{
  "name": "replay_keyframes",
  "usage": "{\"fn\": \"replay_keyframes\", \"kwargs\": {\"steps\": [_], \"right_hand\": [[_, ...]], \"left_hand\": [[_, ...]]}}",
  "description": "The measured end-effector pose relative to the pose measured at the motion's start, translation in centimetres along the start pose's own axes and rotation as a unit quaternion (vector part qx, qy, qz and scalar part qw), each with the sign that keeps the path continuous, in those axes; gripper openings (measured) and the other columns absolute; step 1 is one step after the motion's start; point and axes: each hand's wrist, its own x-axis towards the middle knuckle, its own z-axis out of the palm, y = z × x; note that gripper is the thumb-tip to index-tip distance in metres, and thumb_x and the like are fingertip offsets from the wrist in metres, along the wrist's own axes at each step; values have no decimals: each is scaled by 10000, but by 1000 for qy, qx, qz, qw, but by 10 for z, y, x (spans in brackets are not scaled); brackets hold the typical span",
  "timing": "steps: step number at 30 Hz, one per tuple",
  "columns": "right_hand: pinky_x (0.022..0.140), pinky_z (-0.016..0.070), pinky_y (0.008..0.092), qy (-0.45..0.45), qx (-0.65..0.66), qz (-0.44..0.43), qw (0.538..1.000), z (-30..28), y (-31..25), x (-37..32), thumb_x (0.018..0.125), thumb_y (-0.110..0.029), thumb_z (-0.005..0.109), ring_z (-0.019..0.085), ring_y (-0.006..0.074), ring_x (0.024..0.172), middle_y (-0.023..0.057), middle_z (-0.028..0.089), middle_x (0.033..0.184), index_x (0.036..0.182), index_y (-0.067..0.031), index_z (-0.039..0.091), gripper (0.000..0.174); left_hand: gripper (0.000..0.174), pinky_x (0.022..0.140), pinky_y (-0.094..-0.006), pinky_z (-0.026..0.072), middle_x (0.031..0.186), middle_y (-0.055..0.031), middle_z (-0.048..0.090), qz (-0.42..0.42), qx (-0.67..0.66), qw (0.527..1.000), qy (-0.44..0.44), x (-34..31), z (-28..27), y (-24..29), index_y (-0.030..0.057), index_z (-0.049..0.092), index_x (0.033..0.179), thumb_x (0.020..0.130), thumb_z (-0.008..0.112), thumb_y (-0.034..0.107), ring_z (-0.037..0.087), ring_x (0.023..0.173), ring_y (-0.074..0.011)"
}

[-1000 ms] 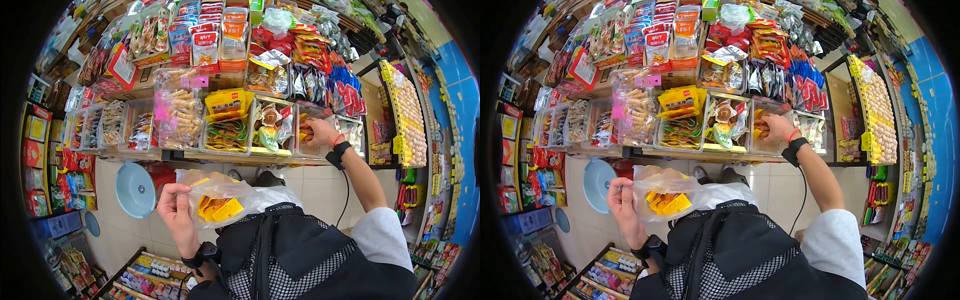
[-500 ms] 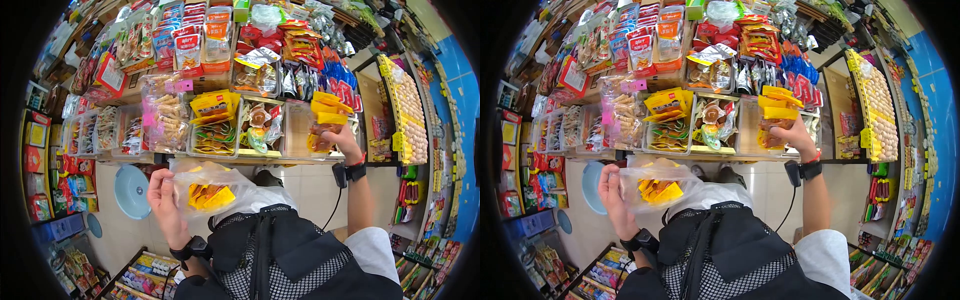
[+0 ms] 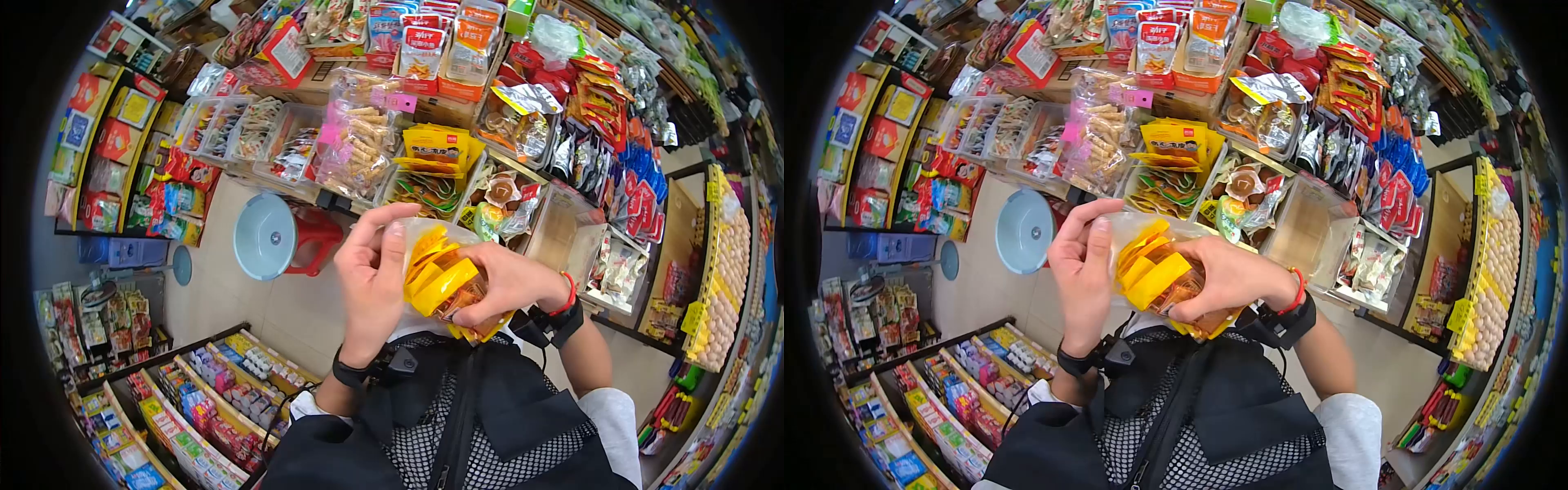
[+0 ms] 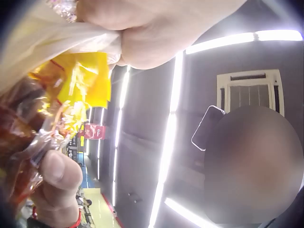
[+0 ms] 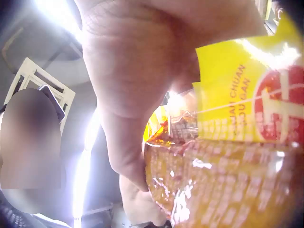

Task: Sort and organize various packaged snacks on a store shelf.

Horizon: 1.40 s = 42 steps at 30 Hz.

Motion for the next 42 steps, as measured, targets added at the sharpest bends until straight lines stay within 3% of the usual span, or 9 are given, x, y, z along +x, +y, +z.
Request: {"fn": "replay_keyframes", "kwargs": {"steps": [2, 9, 16, 20, 24, 26, 30, 34, 42], "right_hand": [[812, 532, 312, -39, 17, 21, 999, -2, 12, 1, 705, -326, 781, 677, 191, 847, 99, 724, 976, 1111, 4, 650, 540], [741, 534, 365, 1, -100, 58, 993, -8, 25, -1, 750, -454, 731, 675, 242, 764, 139, 707, 840, 1005, -8, 681, 516], [734, 518, 480, 79, -180, 31, 980, 17, 53, 11, 904, -473, 554, 669, 411, 819, 240, 689, 843, 914, 6, 701, 501], [761, 528, 437, -7, -171, 110, 979, 0, 19, 0, 941, -492, 534, 682, 358, 875, 239, 698, 914, 1006, 7, 685, 526], [898, 496, 326, -88, 156, -6, 984, -4, 49, -11, 901, -373, 718, 586, 146, 1036, 83, 654, 1144, 1302, 26, 529, 597], [999, 470, 325, -100, 160, -50, 981, -12, 43, -30, 812, -261, 821, 542, 175, 1188, 103, 528, 1361, 1421, 13, 395, 793], [1042, 469, 350, -27, -6, -130, 991, -9, 45, -53, 777, -90, 816, 528, 219, 1258, 136, 446, 1438, 1474, 11, 308, 868], [908, 527, 314, 56, -1, -91, 994, 10, 66, -36, 772, 123, 632, 607, 202, 1139, 137, 537, 1341, 1425, 15, 400, 701], [810, 561, 347, 98, 20, 73, 992, 34, 36, -5, 774, 8, 690, 688, 222, 942, 188, 660, 1089, 1246, 67, 552, 496]], "left_hand": [[236, 737, -219, 502, 969, -68, 695, -4, 15, 1000, -14, -6, 6, 4, -18, 623, 1195, 1031, 505, 104, 637, 833, -59], [231, 632, -278, 511, 875, -120, 715, 159, 234, 959, -24, -31, 40, -10, 35, 687, 1161, 961, 570, 38, 650, 666, -172], [229, 664, -258, 494, 897, -103, 727, 103, 248, 961, -61, -53, 58, -15, -15, 703, 1114, 957, 541, 22, 633, 762, -86], [203, 708, -264, 512, 911, -93, 729, 67, 208, 976, -9, -57, 49, -22, 4, 708, 1106, 968, 573, 69, 656, 752, -124], [225, 557, -196, 353, 780, 38, 604, -14, 134, 989, 66, -63, 35, -19, -10, 690, 1124, 1010, 541, 115, 472, 635, -15], [236, 506, -198, 182, 717, 97, 480, -43, 94, 990, 101, -69, 33, -18, 0, 670, 1153, 1025, 533, 143, 302, 584, 28], [244, 503, -195, 204, 716, 97, 501, -50, 49, 988, 140, -72, 33, -18, -1, 669, 1145, 1030, 543, 173, 324, 577, 26], [242, 514, -189, 233, 739, 86, 528, -38, 27, 991, 128, -74, 38, -21, -2, 669, 1148, 1030, 547, 170, 347, 595, 26], [245, 585, -159, 338, 899, 41, 638, -42, 53, 992, 102, -81, 33, -15, -4, 666, 1154, 1034, 531, 162, 457, 684, 16]]}}
